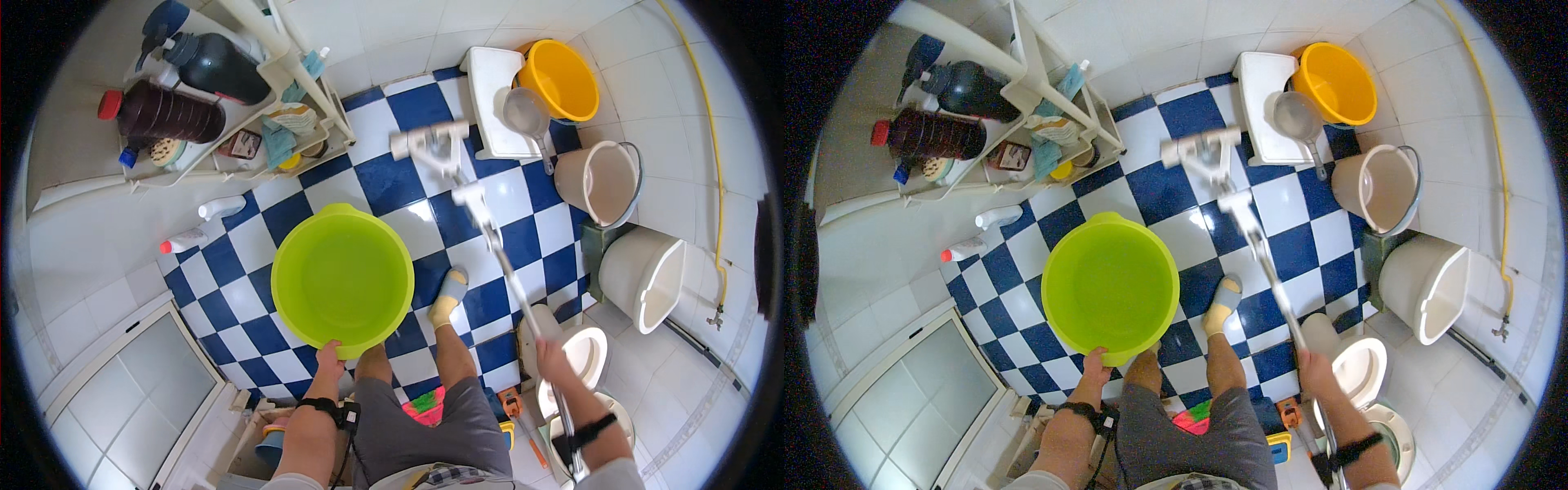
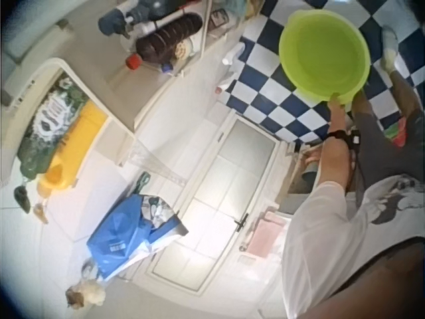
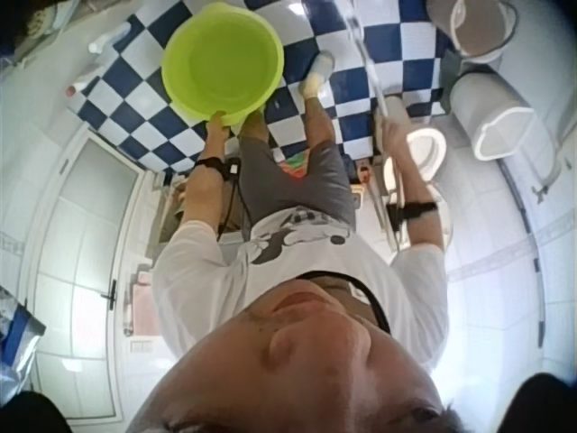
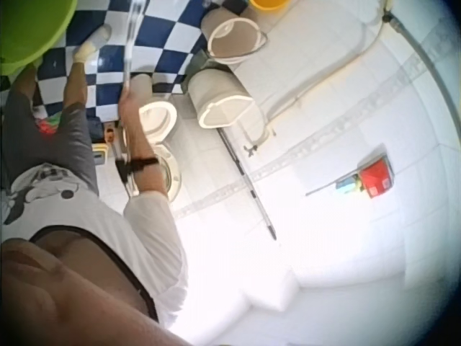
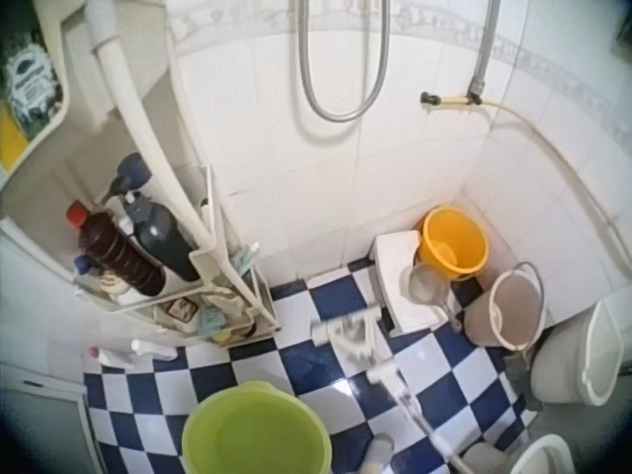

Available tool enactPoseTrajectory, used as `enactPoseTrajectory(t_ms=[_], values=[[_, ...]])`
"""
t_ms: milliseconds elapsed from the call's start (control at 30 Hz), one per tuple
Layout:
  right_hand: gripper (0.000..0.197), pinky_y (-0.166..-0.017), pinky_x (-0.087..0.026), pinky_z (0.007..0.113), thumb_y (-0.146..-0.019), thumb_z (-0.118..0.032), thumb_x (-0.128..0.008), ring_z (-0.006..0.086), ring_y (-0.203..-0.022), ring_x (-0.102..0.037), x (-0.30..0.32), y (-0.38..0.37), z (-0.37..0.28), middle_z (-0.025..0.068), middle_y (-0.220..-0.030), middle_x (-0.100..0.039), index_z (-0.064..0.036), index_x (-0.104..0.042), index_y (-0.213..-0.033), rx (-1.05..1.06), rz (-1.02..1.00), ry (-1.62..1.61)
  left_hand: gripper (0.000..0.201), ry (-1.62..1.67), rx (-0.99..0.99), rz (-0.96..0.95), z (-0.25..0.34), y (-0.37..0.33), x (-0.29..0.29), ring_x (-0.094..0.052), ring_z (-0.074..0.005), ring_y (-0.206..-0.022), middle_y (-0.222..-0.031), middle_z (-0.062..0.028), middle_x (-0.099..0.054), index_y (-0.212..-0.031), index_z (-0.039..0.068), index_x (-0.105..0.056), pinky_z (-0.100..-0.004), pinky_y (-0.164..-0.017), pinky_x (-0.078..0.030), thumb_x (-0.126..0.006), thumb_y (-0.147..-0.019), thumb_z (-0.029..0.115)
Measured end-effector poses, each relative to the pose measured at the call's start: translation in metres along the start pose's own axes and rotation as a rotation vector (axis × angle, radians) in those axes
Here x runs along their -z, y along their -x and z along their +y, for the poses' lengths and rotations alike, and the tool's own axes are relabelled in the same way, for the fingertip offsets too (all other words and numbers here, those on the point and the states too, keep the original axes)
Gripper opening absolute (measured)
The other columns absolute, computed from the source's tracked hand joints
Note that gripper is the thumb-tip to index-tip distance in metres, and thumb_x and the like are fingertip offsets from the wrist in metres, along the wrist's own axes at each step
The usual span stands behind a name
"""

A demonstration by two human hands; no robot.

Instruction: The person rinses a mop head in a sink, wrings it, and mops the checkered bathroom floor. They then remove a drain stopper, wipe the floor with a tissue, and discard the tissue in a bin.

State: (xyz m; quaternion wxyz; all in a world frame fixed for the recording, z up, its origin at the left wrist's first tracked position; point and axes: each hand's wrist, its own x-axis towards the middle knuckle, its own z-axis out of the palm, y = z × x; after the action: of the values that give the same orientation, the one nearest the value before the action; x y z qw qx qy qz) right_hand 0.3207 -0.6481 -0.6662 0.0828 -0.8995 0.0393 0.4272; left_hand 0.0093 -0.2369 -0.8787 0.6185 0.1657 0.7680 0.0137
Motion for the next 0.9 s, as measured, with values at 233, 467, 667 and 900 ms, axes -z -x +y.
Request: enactPoseTrajectory(t_ms=[233,467,667,900], values=[[0.048,-0.072,-0.050,0.057,-0.099,-0.036,-0.046,0.0515,-0.077,-0.062,0.002,0.143,0.120,0.0310,-0.077,-0.063,0.0054,-0.061,-0.082,-0.222,-0.177,0.149,0.037,-0.031,0.019,-0.198,-0.001,-0.004,-0.046,-0.060,-0.0293,-0.100,-0.112,-0.0102,-0.058,-0.122,0.005,-0.050,-0.0414,-0.082,-0.054,-0.059,-0.087,0.004],[0.042,-0.072,-0.048,0.056,-0.099,-0.033,-0.047,0.0501,-0.081,-0.062,-0.014,0.203,0.182,0.0315,-0.082,-0.063,0.0028,-0.062,-0.084,-0.315,-0.157,0.078,0.027,0.017,-0.005,-0.288,-0.028,-0.002,-0.151,-0.061,-0.0282,-0.097,-0.109,-0.0097,-0.058,-0.114,0.005,-0.052,-0.0404,-0.080,-0.055,-0.058,-0.087,0.004],[0.041,-0.074,-0.046,0.054,-0.101,-0.028,-0.043,0.0519,-0.086,-0.059,0.000,0.217,0.191,0.0341,-0.089,-0.062,0.0061,-0.064,-0.090,-0.376,-0.163,-0.134,0.032,0.103,-0.044,-0.307,-0.037,0.017,-0.272,-0.063,-0.0284,-0.098,-0.111,-0.0090,-0.060,-0.118,0.005,-0.052,-0.0418,-0.079,-0.056,-0.058,-0.086,0.003],[0.038,-0.067,-0.042,0.054,-0.101,-0.024,-0.044,0.0500,-0.079,-0.056,0.008,0.214,0.186,0.0314,-0.082,-0.060,0.0048,-0.060,-0.084,-0.337,-0.134,-0.238,0.036,0.081,-0.143,-0.395,-0.013,0.011,-0.393,-0.064,-0.0280,-0.096,-0.113,-0.0094,-0.061,-0.122,0.006,-0.051,-0.0398,-0.078,-0.057,-0.056,-0.087,0.004]])
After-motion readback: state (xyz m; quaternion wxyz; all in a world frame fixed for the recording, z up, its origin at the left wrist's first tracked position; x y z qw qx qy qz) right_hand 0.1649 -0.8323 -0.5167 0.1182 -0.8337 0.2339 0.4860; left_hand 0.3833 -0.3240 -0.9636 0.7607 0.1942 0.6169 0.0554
